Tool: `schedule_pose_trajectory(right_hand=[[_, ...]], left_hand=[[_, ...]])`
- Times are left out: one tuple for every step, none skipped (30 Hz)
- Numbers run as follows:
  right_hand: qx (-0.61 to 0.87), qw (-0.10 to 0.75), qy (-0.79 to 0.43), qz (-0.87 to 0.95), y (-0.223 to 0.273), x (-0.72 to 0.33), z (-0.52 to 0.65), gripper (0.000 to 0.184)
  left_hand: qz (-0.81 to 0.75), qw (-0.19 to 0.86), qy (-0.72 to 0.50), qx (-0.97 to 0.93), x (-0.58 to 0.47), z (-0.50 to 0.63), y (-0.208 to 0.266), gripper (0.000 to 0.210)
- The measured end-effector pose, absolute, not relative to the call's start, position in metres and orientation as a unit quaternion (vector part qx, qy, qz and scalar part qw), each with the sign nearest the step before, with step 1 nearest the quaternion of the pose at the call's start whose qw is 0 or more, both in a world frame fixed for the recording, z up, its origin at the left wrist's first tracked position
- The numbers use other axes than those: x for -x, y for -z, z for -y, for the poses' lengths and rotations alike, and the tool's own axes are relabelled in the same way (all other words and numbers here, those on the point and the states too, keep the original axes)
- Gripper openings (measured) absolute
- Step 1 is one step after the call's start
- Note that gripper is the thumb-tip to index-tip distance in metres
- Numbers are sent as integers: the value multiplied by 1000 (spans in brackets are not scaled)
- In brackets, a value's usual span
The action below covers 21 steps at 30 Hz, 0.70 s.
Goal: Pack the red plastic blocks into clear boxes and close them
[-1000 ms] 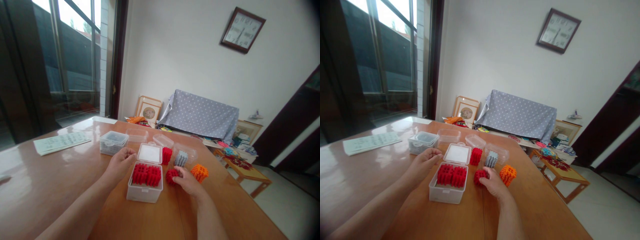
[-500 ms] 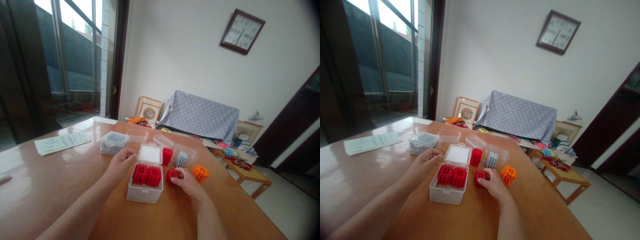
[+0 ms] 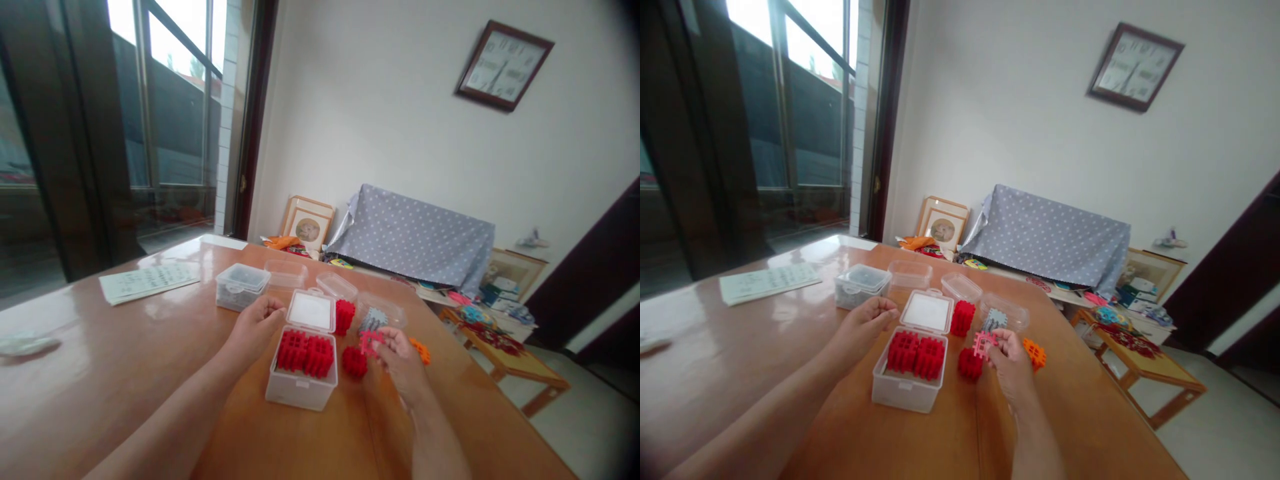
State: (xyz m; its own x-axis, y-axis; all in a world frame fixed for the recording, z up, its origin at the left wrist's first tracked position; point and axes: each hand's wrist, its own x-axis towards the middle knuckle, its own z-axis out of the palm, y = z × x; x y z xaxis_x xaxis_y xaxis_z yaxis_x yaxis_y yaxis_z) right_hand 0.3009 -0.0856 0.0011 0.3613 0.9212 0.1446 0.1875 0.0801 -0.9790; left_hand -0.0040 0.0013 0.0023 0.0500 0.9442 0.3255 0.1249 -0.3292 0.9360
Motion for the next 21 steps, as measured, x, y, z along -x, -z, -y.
schedule_pose_trajectory(right_hand=[[589, 583, -321, 458, -4, -297, 88, 35], [577, 595, -325, 455, -8, -292, 90, 34], [562, 606, -332, 455, -11, -286, 93, 33], [546, 612, -341, 460, -14, -280, 95, 33], [531, 612, -354, 467, -17, -273, 98, 33], [518, 607, -367, 479, -20, -266, 101, 34], [508, 596, -378, 494, -21, -259, 104, 35], [502, 584, -385, 509, -23, -252, 106, 34], [497, 572, -387, 525, -23, -247, 108, 32], [495, 561, -386, 540, -24, -242, 110, 30], [496, 551, -376, 556, -23, -238, 111, 27], [499, 542, -357, 574, -23, -234, 112, 26], [503, 534, -328, 596, -23, -232, 112, 24], [506, 526, -292, 618, -23, -230, 112, 22], [508, 519, -258, 638, -23, -229, 112, 21], [509, 512, -229, 653, -23, -227, 112, 19], [511, 504, -213, 663, -23, -226, 112, 19], [516, 495, -210, 667, -22, -226, 112, 18], [523, 484, -214, 668, -21, -225, 112, 18], [532, 471, -219, 669, -20, -224, 112, 18], [540, 458, -220, 671, -19, -224, 111, 17]], left_hand=[[-433, 387, -536, -613, 4, 1, -5, 20], [-431, 391, -536, -612, 4, 3, -7, 20], [-428, 395, -535, -612, 4, 5, -10, 20], [-425, 400, -534, -611, 4, 8, -13, 20], [-423, 405, -533, -611, 4, 10, -15, 20], [-420, 411, -531, -611, 4, 12, -18, 20], [-418, 415, -528, -612, 4, 14, -20, 20], [-416, 419, -524, -614, 4, 16, -23, 20], [-413, 422, -520, -617, 4, 18, -25, 20], [-409, 425, -516, -622, 4, 20, -27, 20], [-402, 429, -511, -627, 4, 22, -29, 19], [-392, 436, -505, -633, 3, 25, -32, 19], [-381, 446, -497, -640, 3, 27, -34, 18], [-369, 456, -488, -646, 3, 31, -36, 18], [-357, 467, -478, -652, 3, 34, -37, 17], [-347, 477, -467, -659, 3, 37, -39, 17], [-339, 485, -456, -665, 3, 41, -40, 16], [-334, 490, -444, -672, 2, 44, -42, 16], [-333, 489, -434, -680, 2, 47, -42, 16], [-334, 484, -423, -689, 2, 49, -43, 16], [-337, 475, -414, -700, 2, 51, -43, 16]])
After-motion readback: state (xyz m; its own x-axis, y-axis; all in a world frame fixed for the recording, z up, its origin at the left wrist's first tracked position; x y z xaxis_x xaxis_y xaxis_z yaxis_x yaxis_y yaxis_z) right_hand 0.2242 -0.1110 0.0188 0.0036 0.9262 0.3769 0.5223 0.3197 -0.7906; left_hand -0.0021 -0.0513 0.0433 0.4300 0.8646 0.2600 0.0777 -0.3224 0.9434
